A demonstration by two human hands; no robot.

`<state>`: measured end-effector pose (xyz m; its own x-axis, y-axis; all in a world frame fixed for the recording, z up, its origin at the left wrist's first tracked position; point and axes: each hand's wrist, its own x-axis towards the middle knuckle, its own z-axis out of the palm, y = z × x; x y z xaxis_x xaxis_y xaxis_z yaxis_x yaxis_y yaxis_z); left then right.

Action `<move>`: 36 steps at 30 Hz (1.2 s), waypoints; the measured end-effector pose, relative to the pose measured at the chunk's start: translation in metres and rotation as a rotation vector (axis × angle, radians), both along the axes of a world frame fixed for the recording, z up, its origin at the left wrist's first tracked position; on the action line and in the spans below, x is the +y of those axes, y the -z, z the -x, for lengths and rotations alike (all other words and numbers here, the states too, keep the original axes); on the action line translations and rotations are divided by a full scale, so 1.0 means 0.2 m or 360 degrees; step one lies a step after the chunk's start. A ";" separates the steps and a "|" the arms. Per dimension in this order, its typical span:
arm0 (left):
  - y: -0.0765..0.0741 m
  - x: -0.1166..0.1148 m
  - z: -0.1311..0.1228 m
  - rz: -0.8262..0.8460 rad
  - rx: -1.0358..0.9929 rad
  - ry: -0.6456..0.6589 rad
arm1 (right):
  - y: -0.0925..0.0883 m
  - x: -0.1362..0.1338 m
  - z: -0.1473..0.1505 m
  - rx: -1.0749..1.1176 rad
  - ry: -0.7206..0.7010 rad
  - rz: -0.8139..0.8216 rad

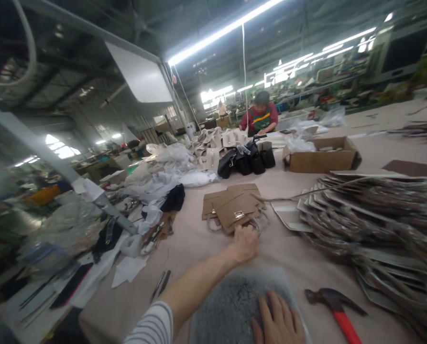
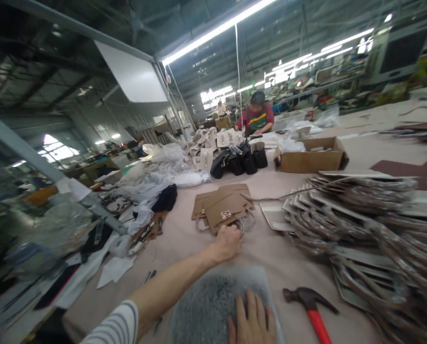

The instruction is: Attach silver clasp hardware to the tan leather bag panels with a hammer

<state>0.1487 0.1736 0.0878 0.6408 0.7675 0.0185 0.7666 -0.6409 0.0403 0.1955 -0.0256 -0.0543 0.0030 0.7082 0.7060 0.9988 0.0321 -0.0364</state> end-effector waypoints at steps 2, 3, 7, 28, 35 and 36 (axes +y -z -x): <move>-0.06 0.01 0.00 0.0007 0.0026 -0.0081 | -0.07 -0.02 0.02 0.0113 -0.0025 0.0069; -0.11 0.03 0.01 0.0002 0.0027 -0.0150 | -0.10 -0.03 0.03 0.0172 -0.0040 0.0120; -0.38 0.07 0.15 -0.0163 -0.0028 -0.0260 | -0.22 -0.07 0.03 0.0429 -0.0144 0.0287; 0.18 -1.43 0.78 0.0130 0.0000 0.0308 | -0.26 -0.08 -0.03 0.0561 -0.0974 0.0293; 0.16 -1.42 0.84 0.0130 -0.0025 0.0447 | -0.25 -0.06 0.01 0.0311 -0.1033 0.0439; 0.16 -1.42 0.86 0.0119 -0.0040 0.0446 | -0.25 -0.06 0.03 0.0298 -0.1024 0.0447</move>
